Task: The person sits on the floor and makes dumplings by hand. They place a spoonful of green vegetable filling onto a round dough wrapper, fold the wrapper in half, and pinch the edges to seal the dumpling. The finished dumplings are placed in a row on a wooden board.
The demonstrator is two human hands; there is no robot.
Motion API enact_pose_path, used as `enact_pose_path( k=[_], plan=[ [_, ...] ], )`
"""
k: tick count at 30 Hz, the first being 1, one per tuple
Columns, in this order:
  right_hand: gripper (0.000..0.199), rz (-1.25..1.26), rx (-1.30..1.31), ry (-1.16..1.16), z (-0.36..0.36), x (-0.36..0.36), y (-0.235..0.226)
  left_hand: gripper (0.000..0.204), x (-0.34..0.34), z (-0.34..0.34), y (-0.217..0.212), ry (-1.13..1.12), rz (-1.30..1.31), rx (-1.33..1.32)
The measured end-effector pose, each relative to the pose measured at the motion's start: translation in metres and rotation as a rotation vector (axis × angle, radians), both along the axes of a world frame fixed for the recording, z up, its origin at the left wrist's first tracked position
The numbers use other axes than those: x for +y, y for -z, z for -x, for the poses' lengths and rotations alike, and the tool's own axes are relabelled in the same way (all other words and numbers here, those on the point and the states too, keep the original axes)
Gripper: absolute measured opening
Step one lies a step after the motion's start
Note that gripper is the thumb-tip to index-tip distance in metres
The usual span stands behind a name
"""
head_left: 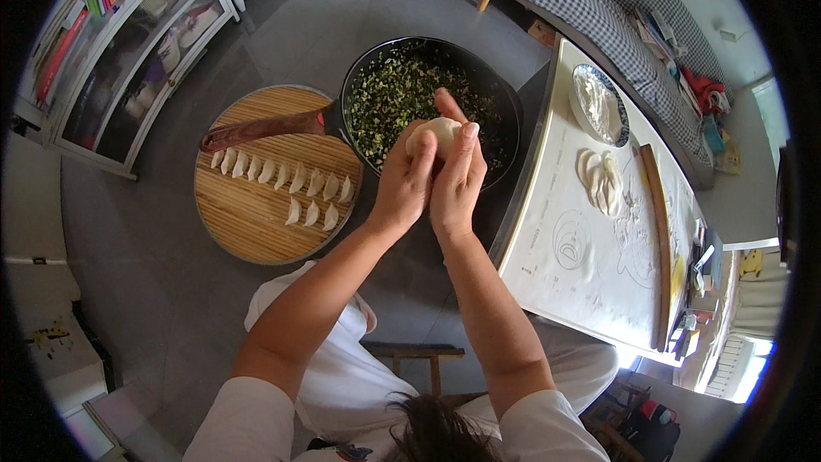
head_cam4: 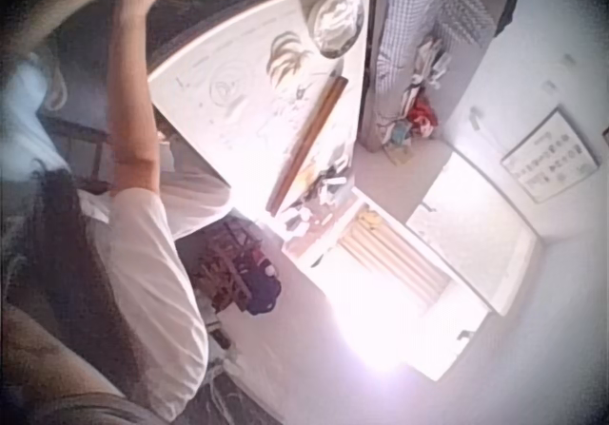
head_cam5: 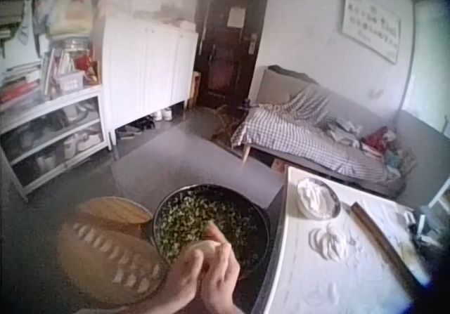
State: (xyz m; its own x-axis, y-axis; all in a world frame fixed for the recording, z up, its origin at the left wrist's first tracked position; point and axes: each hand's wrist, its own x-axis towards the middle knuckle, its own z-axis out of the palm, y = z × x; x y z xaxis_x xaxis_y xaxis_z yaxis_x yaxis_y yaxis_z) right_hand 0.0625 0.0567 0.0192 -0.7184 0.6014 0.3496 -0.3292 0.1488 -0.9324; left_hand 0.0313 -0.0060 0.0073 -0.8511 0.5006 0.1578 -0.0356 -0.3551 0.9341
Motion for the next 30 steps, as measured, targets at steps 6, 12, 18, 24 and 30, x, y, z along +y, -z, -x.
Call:
enact_pose_path(
  k=[6, 12, 18, 24, 30],
  plan=[
    [0.044, -0.052, -0.068, -0.107, -0.005, -0.01, 0.001, 0.039, -0.007, 0.008, -0.002, -0.189, 0.065, 0.255],
    [0.032, -0.253, -0.06, -0.175, -0.012, 0.017, -0.003, 0.034, -0.017, 0.019, -0.008, 0.127, 0.14, 0.299],
    [0.029, -0.409, -0.066, -0.167, -0.015, 0.02, -0.012, 0.028, -0.014, 0.016, -0.012, -0.014, 0.272, 0.518],
    [0.025, -0.641, -0.004, -0.057, -0.017, 0.018, -0.014, 0.024, -0.011, 0.01, -0.013, -0.217, 0.268, 0.826],
    [0.038, -0.925, -0.095, -0.013, -0.016, 0.03, -0.014, 0.042, -0.006, 0.009, -0.003, -0.029, 0.231, 0.442]
  ],
)
